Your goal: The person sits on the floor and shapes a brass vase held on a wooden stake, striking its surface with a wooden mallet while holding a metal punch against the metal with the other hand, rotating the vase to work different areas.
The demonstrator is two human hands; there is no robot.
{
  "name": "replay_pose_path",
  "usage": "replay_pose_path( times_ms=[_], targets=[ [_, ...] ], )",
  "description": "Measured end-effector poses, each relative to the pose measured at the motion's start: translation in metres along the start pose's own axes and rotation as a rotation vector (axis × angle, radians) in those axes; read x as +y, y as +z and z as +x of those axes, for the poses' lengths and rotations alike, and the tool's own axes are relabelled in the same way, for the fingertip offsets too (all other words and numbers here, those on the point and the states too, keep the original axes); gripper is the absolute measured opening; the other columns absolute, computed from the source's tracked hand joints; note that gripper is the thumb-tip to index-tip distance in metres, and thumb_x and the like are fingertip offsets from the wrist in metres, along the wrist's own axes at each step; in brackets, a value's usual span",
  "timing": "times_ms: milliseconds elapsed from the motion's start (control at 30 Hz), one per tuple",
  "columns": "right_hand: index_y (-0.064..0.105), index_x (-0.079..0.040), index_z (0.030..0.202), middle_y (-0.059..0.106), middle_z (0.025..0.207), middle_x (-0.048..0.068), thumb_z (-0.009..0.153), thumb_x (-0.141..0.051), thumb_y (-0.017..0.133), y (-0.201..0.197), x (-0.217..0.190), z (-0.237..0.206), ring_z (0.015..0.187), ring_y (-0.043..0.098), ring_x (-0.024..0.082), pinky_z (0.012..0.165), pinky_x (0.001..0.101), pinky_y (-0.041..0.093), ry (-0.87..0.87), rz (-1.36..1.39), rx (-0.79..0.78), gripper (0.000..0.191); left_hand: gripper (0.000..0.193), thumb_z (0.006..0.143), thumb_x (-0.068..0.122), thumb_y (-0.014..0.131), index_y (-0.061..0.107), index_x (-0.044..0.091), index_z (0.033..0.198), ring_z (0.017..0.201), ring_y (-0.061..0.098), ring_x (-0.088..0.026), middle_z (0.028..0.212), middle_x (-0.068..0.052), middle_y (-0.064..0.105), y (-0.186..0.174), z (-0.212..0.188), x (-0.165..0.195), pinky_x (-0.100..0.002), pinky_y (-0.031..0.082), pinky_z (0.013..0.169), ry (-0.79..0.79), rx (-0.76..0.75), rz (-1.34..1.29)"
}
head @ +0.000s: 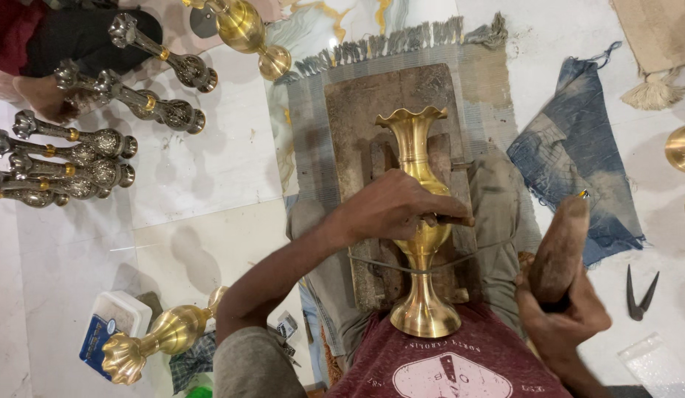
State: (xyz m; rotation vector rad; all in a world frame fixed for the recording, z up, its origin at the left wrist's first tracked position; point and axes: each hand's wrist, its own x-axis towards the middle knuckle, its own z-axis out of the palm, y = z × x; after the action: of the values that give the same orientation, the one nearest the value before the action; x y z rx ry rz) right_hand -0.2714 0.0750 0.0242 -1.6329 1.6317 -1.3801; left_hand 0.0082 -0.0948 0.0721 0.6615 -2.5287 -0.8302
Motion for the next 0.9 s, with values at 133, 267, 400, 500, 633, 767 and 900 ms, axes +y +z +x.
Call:
replay_pose_path(
  times_ms=[133,267,400,500,633,767,900],
  targets=[
    [0.063,0.002,0.145,0.072,0.081,0.005,0.074,0.003,0.073,-0.019,0.012,0.051,0.075,0.064,0.016,0.072,0.0281,0.055,-0.066,-0.027,-0.246,0.072,0.038,0.091,0.013,0.075,0.070,0.027,0.127,0.049,0.057,-0.009,0.066,0.002,0.068,0.014,-0.012,0.012,-0.027,0.049,0.047,-0.184,0.093,0.104],
    [0.061,-0.010,0.144,0.074,0.100,0.010,0.076,-0.003,0.072,-0.044,0.005,0.104,0.064,0.063,0.013,0.052,0.0256,0.052,0.007,-0.023,-0.478,0.069,0.051,0.083,0.001,0.070,0.069,0.022,0.130,0.049,0.059,-0.010,0.079,0.001,0.076,0.022,-0.023,0.025,-0.026,0.051,0.046,-0.312,0.279,0.060],
    [0.053,-0.021,0.152,0.074,0.114,0.009,0.072,-0.009,0.071,-0.032,-0.013,0.154,0.062,0.066,0.010,0.052,0.0245,0.055,-0.058,0.015,-0.651,0.083,0.055,0.080,0.008,0.074,0.062,0.010,0.133,0.075,0.073,-0.013,0.107,-0.009,0.078,0.032,-0.031,0.036,-0.027,0.061,0.066,-0.233,0.575,-0.019],
    [0.055,-0.022,0.152,0.067,0.128,0.015,0.074,-0.003,0.066,-0.031,-0.036,0.179,0.070,0.075,0.012,0.050,0.0260,0.059,-0.061,-0.157,-0.805,0.081,0.044,0.087,-0.008,0.060,0.070,0.006,0.128,0.065,0.075,-0.011,0.101,-0.009,0.082,0.044,-0.031,0.044,-0.025,0.061,0.053,-0.541,0.608,-0.156],
    [0.047,-0.032,0.156,0.067,0.101,0.010,0.080,-0.008,0.071,-0.015,-0.073,0.210,0.066,0.064,0.019,0.057,0.0318,0.057,-0.020,-0.387,-0.935,0.084,0.027,0.095,-0.006,0.064,0.072,0.005,0.119,0.081,0.079,-0.014,0.100,-0.008,0.080,0.064,-0.026,0.057,-0.026,0.065,0.068,-0.507,0.975,-0.115],
    [0.048,-0.034,0.156,0.067,0.113,0.008,0.081,-0.007,0.067,-0.008,-0.128,0.228,0.073,0.074,0.019,0.058,0.0315,0.058,-0.075,-0.358,-0.976,0.082,0.025,0.096,-0.007,0.061,0.070,0.000,0.118,0.085,0.079,-0.015,0.098,-0.009,0.078,0.074,-0.023,0.059,-0.027,0.067,0.071,-0.526,1.154,-0.237],
    [0.022,-0.057,0.161,0.055,0.143,-0.009,0.085,-0.014,0.059,0.018,-0.166,0.241,0.090,0.074,0.010,0.062,0.0259,0.065,-0.481,-1.423,-1.321,0.094,0.018,0.092,-0.006,0.065,0.073,0.000,0.108,0.078,0.079,-0.014,0.092,-0.007,0.080,0.077,-0.025,0.057,-0.025,0.066,0.069,-0.519,1.139,-0.110]
  ],
)
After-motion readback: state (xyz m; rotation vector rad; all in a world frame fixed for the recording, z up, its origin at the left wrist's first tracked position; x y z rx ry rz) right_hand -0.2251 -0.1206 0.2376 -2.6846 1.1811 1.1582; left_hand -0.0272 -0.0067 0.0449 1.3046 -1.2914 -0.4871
